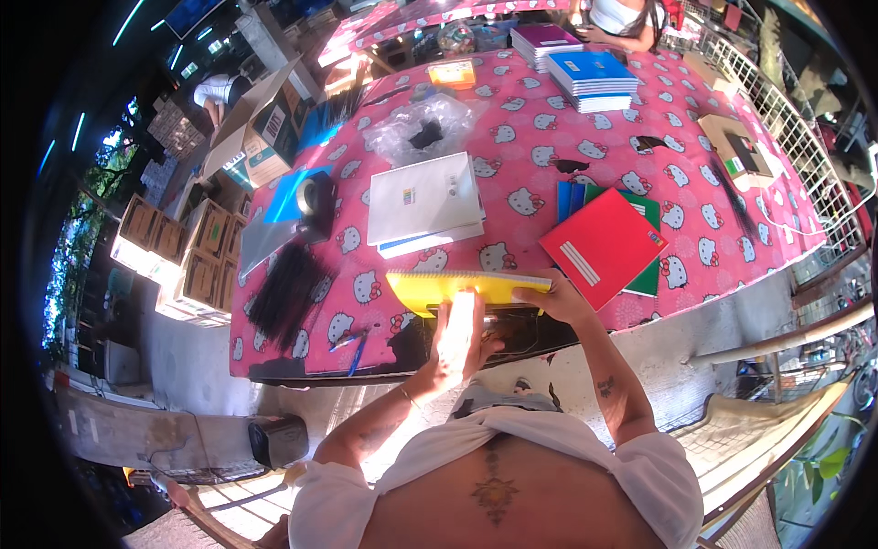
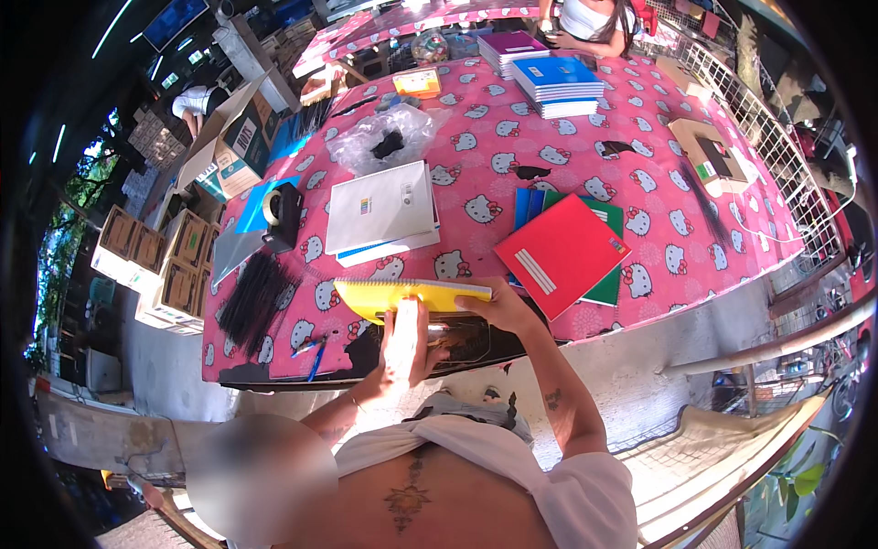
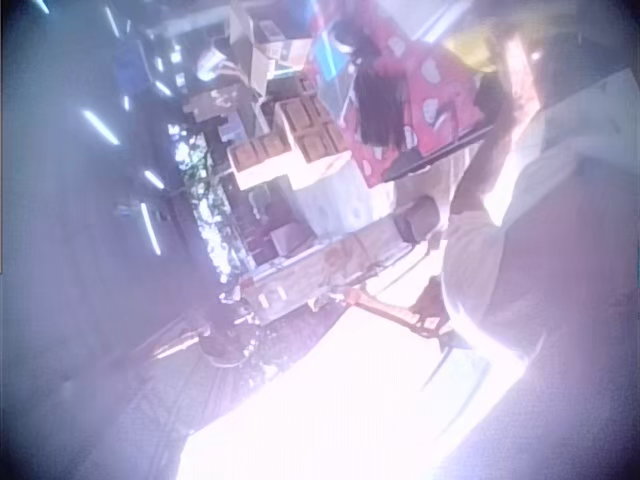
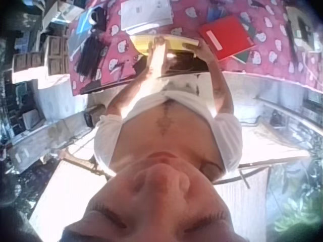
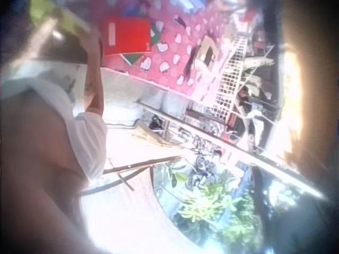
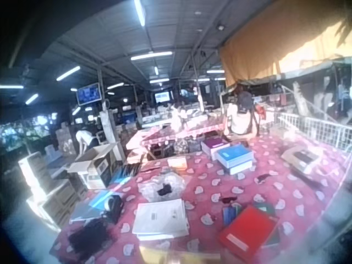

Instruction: The person is assembling notebooks by hand. They pick up stacks of pages and covers, align them, and manually thread blue plastic spirals through the holes, then stack the completed notebooks on a table.

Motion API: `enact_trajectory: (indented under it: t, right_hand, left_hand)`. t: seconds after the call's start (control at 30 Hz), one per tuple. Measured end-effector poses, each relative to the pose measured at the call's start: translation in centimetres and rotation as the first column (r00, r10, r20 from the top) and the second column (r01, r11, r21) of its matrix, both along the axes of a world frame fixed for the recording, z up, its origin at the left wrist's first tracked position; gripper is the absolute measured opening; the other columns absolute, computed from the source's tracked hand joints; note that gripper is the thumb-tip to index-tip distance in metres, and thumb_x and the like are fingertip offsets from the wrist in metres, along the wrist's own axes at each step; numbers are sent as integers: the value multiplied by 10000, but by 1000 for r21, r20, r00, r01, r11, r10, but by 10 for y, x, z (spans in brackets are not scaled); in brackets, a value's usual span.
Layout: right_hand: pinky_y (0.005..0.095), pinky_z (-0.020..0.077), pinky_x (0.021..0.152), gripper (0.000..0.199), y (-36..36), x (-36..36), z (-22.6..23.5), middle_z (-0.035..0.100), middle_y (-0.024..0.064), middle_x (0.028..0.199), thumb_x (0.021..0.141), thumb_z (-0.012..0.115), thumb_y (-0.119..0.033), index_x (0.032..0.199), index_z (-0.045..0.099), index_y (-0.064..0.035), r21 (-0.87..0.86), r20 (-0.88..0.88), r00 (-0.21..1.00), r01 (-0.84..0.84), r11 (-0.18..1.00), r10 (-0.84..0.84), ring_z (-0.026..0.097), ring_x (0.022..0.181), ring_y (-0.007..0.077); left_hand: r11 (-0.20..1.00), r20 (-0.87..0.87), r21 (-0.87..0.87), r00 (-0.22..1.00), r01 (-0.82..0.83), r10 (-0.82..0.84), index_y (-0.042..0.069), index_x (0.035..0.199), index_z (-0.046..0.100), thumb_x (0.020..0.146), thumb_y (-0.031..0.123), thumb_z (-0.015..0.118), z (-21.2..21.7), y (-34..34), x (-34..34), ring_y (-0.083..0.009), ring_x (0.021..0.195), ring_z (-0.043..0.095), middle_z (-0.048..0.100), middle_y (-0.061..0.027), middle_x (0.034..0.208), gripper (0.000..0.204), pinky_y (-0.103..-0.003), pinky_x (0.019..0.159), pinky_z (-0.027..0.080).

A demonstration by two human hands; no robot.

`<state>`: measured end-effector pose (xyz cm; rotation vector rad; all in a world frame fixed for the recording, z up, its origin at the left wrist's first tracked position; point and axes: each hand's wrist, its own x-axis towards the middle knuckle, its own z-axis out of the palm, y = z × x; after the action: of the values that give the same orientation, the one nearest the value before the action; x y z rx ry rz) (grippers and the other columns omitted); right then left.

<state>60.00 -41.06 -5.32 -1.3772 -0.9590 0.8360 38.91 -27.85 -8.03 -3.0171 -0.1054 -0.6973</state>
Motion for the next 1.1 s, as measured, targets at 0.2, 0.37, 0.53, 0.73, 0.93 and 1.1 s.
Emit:
enact_trajectory:
  t: [0.2,0.37,0.53,0.73,0.93,1.1]
  right_hand:
    - [244,491,731,358,-7,7,-2,680,-11,959,935,704,-201,1233,663,-7,-67,-4,999,-48,997,48,564,856,59]
    - [239,478,681,385,-6,10,-4,668,-15,896,954,676,-234,1260,632,-4,-43,-22,998,-56,998,55,548,799,54]
    - [244,440,609,414,-1,12,-20,663,-12,934,967,652,-230,1326,596,-30,158,124,989,-98,982,79,502,690,67]
    - [232,450,651,370,-8,13,-11,646,-27,911,967,641,-181,1298,603,-22,-27,20,995,-95,995,96,509,761,49]
    - [268,478,703,336,-7,7,13,672,23,891,963,651,-174,1251,621,-3,-41,55,993,-98,994,100,540,789,67]
    - [315,504,783,269,1,0,-9,700,68,942,931,645,-107,1176,622,4,301,87,993,51,952,-81,608,875,112]
  left_hand:
    - [969,-9,115,975,-221,223,-143,1425,319,898,472,589,71,44,62,-509,1441,223,274,-386,1491,853,-658,1141,185]
    - [991,-367,-86,928,-104,66,-137,1396,398,886,485,599,78,12,57,-476,1442,277,335,-351,1495,830,-632,1136,245]
    - [986,148,69,976,153,-162,-127,1407,390,939,517,475,21,6,42,-440,1422,320,365,-342,1469,801,-637,1143,228]
    - [977,44,194,995,-93,86,-93,1421,399,945,537,503,90,33,99,-446,1419,324,359,-302,1504,797,-614,1128,251]
    - [989,165,140,986,-49,25,-89,1478,302,964,543,466,73,20,96,-449,1473,216,275,-332,1534,831,-594,1174,165]
    - [953,70,-78,955,294,-288,-66,1434,406,942,502,508,17,-11,62,-399,1458,299,345,-256,1539,758,-575,1175,207]
